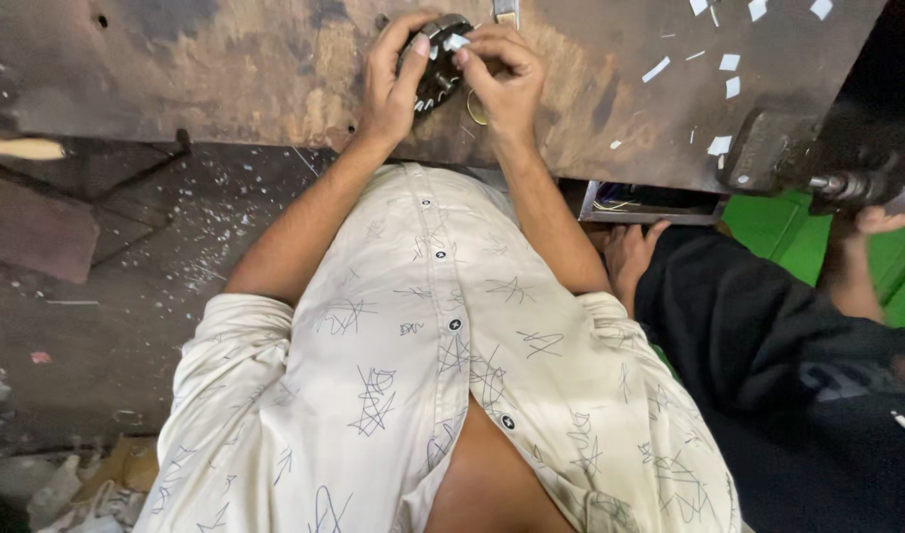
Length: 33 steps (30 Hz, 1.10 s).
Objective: The person uses scissors to cut small white rectangular pieces from a strip and places them into the slots of a black circular component. They repeatedly cut and insert the pieces while working at a cluttered workbench.
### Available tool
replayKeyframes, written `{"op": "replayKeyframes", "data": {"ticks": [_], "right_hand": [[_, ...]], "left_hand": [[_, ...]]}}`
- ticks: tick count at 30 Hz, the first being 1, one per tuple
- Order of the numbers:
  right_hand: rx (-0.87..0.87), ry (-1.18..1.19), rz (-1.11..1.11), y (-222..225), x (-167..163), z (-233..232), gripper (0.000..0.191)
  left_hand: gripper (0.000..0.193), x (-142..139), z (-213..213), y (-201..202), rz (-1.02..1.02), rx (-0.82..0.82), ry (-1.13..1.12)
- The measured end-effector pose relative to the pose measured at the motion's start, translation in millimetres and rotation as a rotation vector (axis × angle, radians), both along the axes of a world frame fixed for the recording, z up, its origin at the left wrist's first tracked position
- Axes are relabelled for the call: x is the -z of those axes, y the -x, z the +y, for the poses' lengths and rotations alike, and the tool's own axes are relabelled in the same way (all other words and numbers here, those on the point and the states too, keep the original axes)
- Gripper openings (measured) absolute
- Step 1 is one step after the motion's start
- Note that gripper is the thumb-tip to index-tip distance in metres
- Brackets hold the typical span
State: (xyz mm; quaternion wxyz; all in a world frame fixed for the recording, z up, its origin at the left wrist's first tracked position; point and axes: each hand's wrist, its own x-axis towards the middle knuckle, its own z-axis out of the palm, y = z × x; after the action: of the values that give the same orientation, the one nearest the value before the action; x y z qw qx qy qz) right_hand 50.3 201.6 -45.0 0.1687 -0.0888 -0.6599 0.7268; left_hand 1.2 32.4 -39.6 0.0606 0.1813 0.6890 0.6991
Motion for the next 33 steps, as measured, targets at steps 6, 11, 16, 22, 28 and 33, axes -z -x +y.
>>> {"op": "replayKeyframes", "data": {"ticks": [6, 11, 16, 22, 28, 33], "right_hand": [[0.146, -0.147, 0.061, 8.9, -1.1, -25.7, 0.007], [0.178, -0.472, -0.027, 7.6, -16.2, -26.8, 0.007], [0.065, -0.378, -0.035, 1.7, -29.8, -15.5, 0.008], [0.054, -0.118, 0.011, -1.6, -26.9, -10.1, 0.007], [-0.014, -0.594, 0.103, -8.3, -50.3, 0.0, 0.031], [-0.190, -0.855, -0.287, -6.6, -49.2, 27.0, 0.052]], "left_hand": [[0.029, -10.5, -0.5, 0.6, 0.028, 0.004, -0.007], [0.027, -4.2, 0.8, -1.7, 0.010, -0.016, 0.013], [0.027, 3.8, 2.8, -2.7, -0.009, -0.021, 0.027], [0.026, -16.6, -1.9, 0.7, 0.084, -0.046, 0.072], [0.016, -36.2, -1.7, 8.0, 0.033, 0.053, -0.011], [0.011, -27.5, 4.4, 29.0, -0.200, 0.004, -0.324]]}}
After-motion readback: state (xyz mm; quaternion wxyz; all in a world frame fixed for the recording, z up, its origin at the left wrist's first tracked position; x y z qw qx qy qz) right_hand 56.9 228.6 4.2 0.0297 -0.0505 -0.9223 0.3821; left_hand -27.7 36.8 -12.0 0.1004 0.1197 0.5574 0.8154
